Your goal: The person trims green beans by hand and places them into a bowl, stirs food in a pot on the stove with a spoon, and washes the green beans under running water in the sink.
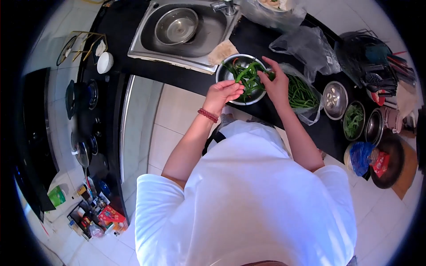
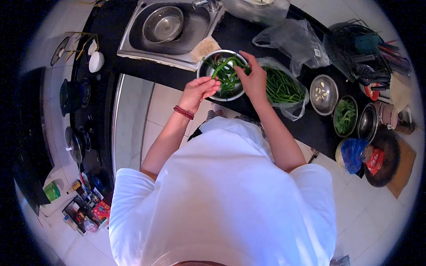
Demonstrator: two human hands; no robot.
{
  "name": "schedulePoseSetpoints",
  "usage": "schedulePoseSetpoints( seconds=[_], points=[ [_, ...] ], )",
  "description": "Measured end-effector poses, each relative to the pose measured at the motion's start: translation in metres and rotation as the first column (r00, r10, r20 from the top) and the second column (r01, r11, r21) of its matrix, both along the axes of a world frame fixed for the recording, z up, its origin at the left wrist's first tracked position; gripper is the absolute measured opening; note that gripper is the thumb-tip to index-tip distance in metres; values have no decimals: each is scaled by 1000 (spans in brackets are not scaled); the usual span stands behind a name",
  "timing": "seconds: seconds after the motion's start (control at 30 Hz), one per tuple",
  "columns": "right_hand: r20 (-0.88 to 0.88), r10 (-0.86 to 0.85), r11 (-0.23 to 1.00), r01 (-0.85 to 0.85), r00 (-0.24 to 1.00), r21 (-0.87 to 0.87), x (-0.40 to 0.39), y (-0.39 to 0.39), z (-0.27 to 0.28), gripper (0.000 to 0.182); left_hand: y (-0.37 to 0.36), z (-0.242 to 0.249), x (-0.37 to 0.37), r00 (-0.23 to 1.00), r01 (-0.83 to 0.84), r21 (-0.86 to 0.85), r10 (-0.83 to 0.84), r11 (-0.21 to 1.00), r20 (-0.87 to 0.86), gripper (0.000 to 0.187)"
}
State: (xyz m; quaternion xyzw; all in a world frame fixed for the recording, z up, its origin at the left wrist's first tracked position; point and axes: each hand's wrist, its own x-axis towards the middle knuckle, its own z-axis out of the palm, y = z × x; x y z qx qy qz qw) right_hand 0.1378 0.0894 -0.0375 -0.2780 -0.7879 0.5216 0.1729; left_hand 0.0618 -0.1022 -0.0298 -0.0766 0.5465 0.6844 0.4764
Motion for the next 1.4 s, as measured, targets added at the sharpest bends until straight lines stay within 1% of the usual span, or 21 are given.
schedulePoseSetpoints(
  seconds=[0.07,0.13,0.2,0.23,0.3,0.37,0.43,0.47,0.57,0.63,0.7,0.87,0.93,1.0,1.03,1.07,1.1,1.2,1.27,1.37,1.4],
  points=[
    [-2,-37,995,37,999,-91,1,-10,3,41,-1,-8,0,999,-20,-70,18,997,-30,20],
    [6,-131,918,124,991,-378,1,-16,4,46,-2,-20,-3,994,-44,-96,34,994,-101,19],
    [134,-121,861,172,983,-480,4,-14,-8,45,-3,-33,-4,993,-64,-51,58,997,-106,16],
    [100,-140,844,172,985,-508,7,-18,-8,43,-4,-34,-1,986,-90,-48,82,995,-145,15],
    [98,-135,926,161,986,-342,11,-20,-9,37,0,-32,0,961,-119,-74,96,990,-261,14],
    [94,-108,978,123,990,-169,15,-19,-17,36,-1,-26,3,909,-105,-195,14,975,-416,15],
    [80,16,974,-34,997,224,16,-24,-10,39,-1,-15,3,834,-84,-333,-116,939,-539,16],
    [99,74,899,-109,992,423,14,-29,-4,40,-1,-12,4,782,-71,-378,-184,923,-595,16],
    [345,166,873,-300,924,385,8,-47,24,43,0,-2,8,608,-47,-496,-369,867,-703,20],
    [293,259,787,-377,920,489,8,-49,13,41,2,-8,13,444,-71,-552,-469,831,-763,22],
    [197,345,725,-393,918,566,6,-50,3,36,3,-9,17,446,-63,-549,-468,834,-763,23],
    [158,512,713,-520,845,471,5,-43,7,28,-2,-8,17,546,8,-469,-397,883,-738,22],
    [179,526,707,-544,832,451,6,-47,11,22,-6,-13,15,496,52,-499,-456,865,-739,18],
    [235,542,663,-582,807,471,8,-43,2,17,-9,-22,13,369,97,-608,-596,788,-713,14],
    [164,585,664,-585,794,466,8,-41,-3,18,-11,-6,11,168,54,-683,-680,729,-713,10],
    [240,610,618,-643,755,452,11,-37,-4,19,-11,-2,8,171,136,-730,-742,670,-648,10],
    [282,675,518,-710,682,476,13,-31,-4,20,-15,8,6,163,217,-638,-672,739,-723,13],
    [286,714,469,-740,639,481,18,-32,2,14,-20,13,1,214,356,-574,-662,737,-718,13],
    [263,701,507,-722,663,471,19,-33,7,15,-23,13,-3,497,448,-478,-655,755,-569,17],
    [165,669,580,-648,724,493,20,-35,8,16,-28,7,-11,764,486,-217,-532,847,-365,19],
    [163,657,595,-640,736,487,20,-35,6,16,-26,8,-8,801,476,-158,-501,865,-328,19]
  ],
)
